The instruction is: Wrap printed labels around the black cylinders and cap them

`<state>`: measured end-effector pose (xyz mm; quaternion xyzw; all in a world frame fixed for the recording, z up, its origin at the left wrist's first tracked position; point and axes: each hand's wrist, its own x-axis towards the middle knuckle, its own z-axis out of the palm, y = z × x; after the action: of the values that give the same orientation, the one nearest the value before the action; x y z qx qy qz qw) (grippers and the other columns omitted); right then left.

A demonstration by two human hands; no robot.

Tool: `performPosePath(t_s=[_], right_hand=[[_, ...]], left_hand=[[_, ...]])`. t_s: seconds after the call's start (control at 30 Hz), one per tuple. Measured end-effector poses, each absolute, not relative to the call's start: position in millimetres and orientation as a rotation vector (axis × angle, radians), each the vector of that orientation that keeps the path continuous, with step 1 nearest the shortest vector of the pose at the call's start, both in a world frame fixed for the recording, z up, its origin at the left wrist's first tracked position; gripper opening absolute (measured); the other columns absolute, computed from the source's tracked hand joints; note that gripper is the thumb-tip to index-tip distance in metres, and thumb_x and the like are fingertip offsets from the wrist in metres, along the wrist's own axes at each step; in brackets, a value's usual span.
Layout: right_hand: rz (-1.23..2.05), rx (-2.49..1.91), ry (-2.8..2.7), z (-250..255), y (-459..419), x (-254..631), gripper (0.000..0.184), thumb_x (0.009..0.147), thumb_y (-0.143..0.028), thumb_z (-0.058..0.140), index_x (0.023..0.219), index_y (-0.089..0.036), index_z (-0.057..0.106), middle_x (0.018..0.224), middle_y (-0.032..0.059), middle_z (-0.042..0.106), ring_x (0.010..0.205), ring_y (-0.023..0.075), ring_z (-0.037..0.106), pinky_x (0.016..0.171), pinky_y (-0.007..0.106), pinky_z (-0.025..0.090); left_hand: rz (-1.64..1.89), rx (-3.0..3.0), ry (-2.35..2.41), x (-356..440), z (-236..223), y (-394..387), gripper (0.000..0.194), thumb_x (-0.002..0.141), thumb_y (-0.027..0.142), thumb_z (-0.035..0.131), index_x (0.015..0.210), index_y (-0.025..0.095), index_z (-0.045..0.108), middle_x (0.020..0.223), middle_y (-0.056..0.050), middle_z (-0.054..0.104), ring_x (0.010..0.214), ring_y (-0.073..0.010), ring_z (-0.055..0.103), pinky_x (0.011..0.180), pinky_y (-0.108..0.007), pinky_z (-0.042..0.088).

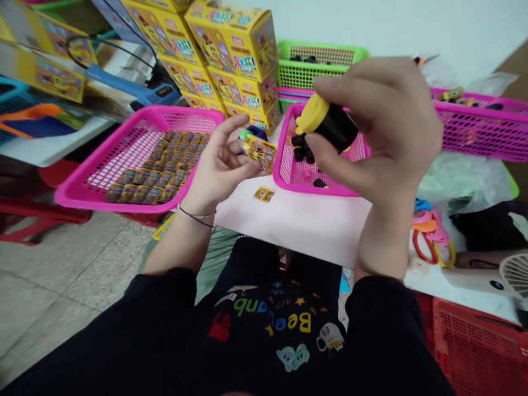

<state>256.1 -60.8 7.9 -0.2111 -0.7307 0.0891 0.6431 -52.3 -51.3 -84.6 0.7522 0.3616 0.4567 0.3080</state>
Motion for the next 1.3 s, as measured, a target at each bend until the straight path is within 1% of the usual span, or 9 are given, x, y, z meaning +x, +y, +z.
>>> performPosePath(t_s=[0.1,0.17,0.37,0.5,0.67,0.9,1.07,1.23,1.3], right_hand=[[-0.292,-0.285,-1.813,13,-70,238,0.053,0.084,-0.031,0.094,0.135,-0.035,0.080,0.116,0.0018,0.081,0.108,0.0239,0.075,0.087,0.038,0.069],[-0.186,-0.346,-1.723,12,-72,233,0.039,0.091,-0.034,0.085,0.129,-0.038,0.078,0.111,0.0039,0.079,0.106,0.0251,0.074,0.079,0.039,0.067],[-0.139,-0.489,-1.596,7,-82,230,0.030,0.100,-0.054,0.066,0.129,-0.047,0.071,0.113,0.0044,0.074,0.104,0.0330,0.073,0.086,0.054,0.065],[-0.457,-0.569,-1.615,13,-99,220,0.025,0.098,-0.041,0.079,0.122,-0.038,0.076,0.100,0.0025,0.079,0.093,0.0278,0.075,0.086,0.048,0.065],[-0.466,-0.738,-1.807,13,-96,221,0.022,0.097,-0.048,0.082,0.112,-0.031,0.082,0.103,0.0008,0.085,0.090,0.0215,0.080,0.081,0.040,0.068],[-0.440,-0.810,-1.992,9,-90,222,0.012,0.104,-0.033,0.075,0.111,-0.030,0.083,0.095,0.0001,0.087,0.083,0.0198,0.081,0.076,0.037,0.068],[-0.624,-0.828,-1.972,2,-82,215,0.018,0.106,-0.021,0.066,0.113,-0.023,0.083,0.097,0.0050,0.087,0.086,0.0209,0.082,0.078,0.037,0.066],[-1.053,-0.689,-1.857,-12,-69,209,0.015,0.102,-0.017,0.069,0.113,-0.016,0.080,0.095,0.0071,0.087,0.081,0.0213,0.080,0.073,0.036,0.059],[-1.159,-0.672,-1.798,-15,-66,208,0.016,0.102,-0.018,0.070,0.116,-0.018,0.079,0.097,0.0064,0.087,0.082,0.0215,0.080,0.073,0.035,0.059]], left_hand=[[1.328,2.038,0.871,-36,-58,-44,0.077,0.102,0.053,0.068,0.166,0.041,0.028,0.127,-0.005,0.073,0.099,-0.0218,0.086,0.083,-0.038,0.075],[1.414,2.062,0.737,-24,-37,-41,0.083,0.098,0.064,0.070,0.165,0.044,0.026,0.127,-0.002,0.071,0.102,-0.0226,0.086,0.082,-0.035,0.074],[1.568,2.042,0.260,13,4,-29,0.084,0.094,0.070,0.076,0.161,0.050,0.029,0.133,0.002,0.067,0.100,-0.0152,0.083,0.079,-0.027,0.072],[1.709,2.007,0.164,32,-4,-11,0.087,0.088,0.074,0.081,0.159,0.043,0.040,0.142,-0.003,0.064,0.088,-0.0078,0.077,0.070,-0.020,0.064],[1.601,2.051,0.212,29,-20,0,0.094,0.084,0.056,0.092,0.162,0.037,0.043,0.099,0.004,0.072,0.070,-0.0047,0.070,0.064,-0.016,0.055],[1.412,2.048,0.452,6,-5,-11,0.094,0.081,0.038,0.093,0.161,0.034,0.046,0.143,-0.006,0.069,0.079,-0.0071,0.075,0.072,-0.021,0.059],[1.369,2.124,0.529,2,5,-34,0.086,0.081,0.012,0.083,0.158,0.027,0.050,0.102,0.002,0.078,0.075,-0.0125,0.074,0.071,-0.025,0.060],[1.585,2.341,0.559,8,-3,-45,0.082,0.081,0.003,0.064,0.157,0.020,0.040,0.158,-0.015,0.058,0.078,-0.0078,0.071,0.074,-0.026,0.059],[1.719,2.376,0.553,14,-11,-44,0.075,0.081,0.004,0.060,0.151,0.020,0.039,0.159,-0.018,0.053,0.090,-0.0119,0.074,0.085,-0.031,0.062]])
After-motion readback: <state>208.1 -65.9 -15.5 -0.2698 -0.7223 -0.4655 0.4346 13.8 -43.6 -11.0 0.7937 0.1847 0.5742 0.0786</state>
